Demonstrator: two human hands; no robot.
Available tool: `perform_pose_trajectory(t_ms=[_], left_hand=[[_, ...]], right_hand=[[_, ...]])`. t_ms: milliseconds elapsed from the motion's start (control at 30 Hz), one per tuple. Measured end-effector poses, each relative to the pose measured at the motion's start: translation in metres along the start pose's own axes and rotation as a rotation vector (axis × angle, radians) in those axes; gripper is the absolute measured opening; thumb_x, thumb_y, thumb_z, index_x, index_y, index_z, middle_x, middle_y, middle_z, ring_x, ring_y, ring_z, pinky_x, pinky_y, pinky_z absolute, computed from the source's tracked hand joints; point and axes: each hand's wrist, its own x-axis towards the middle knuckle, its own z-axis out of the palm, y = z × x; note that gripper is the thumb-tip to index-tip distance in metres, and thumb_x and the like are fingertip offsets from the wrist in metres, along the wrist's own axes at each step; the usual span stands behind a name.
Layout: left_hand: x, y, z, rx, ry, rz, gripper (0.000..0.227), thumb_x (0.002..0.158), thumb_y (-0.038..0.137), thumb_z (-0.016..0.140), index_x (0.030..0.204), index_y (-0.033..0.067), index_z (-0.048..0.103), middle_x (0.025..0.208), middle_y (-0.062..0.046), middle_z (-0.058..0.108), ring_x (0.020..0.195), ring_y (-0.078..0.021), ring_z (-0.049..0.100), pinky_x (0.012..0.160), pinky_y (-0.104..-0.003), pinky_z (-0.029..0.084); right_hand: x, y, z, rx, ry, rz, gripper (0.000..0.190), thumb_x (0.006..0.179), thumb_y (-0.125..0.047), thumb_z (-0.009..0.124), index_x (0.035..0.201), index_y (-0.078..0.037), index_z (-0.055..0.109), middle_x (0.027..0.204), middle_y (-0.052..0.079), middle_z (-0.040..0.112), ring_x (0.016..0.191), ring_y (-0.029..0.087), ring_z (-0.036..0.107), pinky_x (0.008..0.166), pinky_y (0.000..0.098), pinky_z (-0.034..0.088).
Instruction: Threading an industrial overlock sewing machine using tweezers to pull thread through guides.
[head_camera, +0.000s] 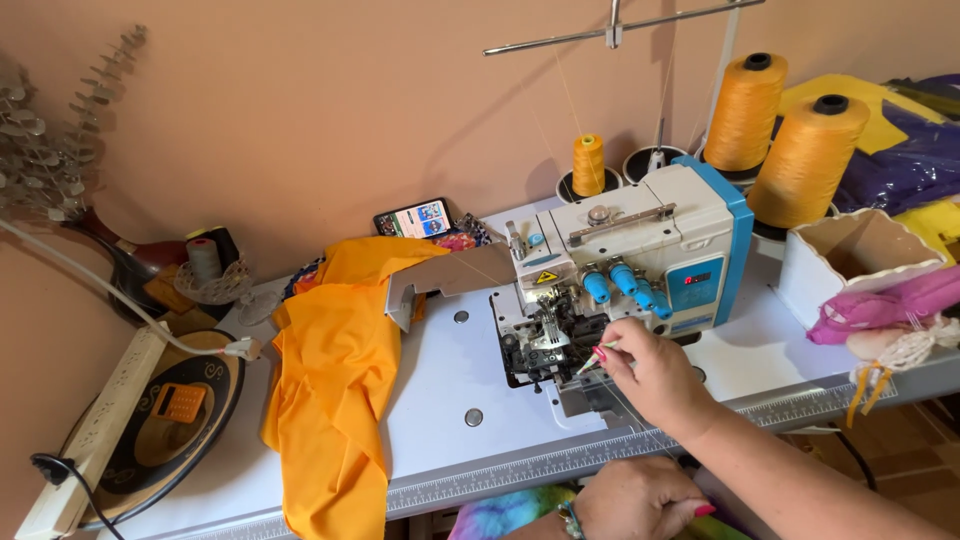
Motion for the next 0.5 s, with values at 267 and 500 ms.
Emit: perform_pose_trajectory(t_ms=[267, 500], left_hand=[[0.004, -0.014, 0.02, 0.047, 0.0, 0.066, 0.016, 0.11, 0.027, 0.06, 0.108, 0.0142, 0.07, 0.106, -0.007, 0.072, 0.102, -0.0276, 0.071, 0.09, -0.039, 0.056], [0.006, 0.004, 0.013, 0.043, 0.026, -0.008, 0.013, 0.106, 0.022, 0.062, 0.114, 0.0151, 0.07, 0.115, -0.008, 0.072, 0.108, -0.0285, 0.071, 0.095, -0.039, 0.056]], right_hand=[[-0.014, -0.015, -0.026, 0.304, 0.066, 0.3, 0.015, 0.094, -0.012, 0.063, 0.106, -0.01, 0.055, 0.075, 0.004, 0.083, 0.071, 0.015, 0.085, 0.062, 0.0283, 0.063], [-0.024, -0.023, -0.017, 0.264, 0.044, 0.284, 0.016, 0.091, -0.017, 0.069, 0.102, -0.012, 0.057, 0.078, 0.003, 0.084, 0.072, 0.014, 0.083, 0.06, 0.0278, 0.06]])
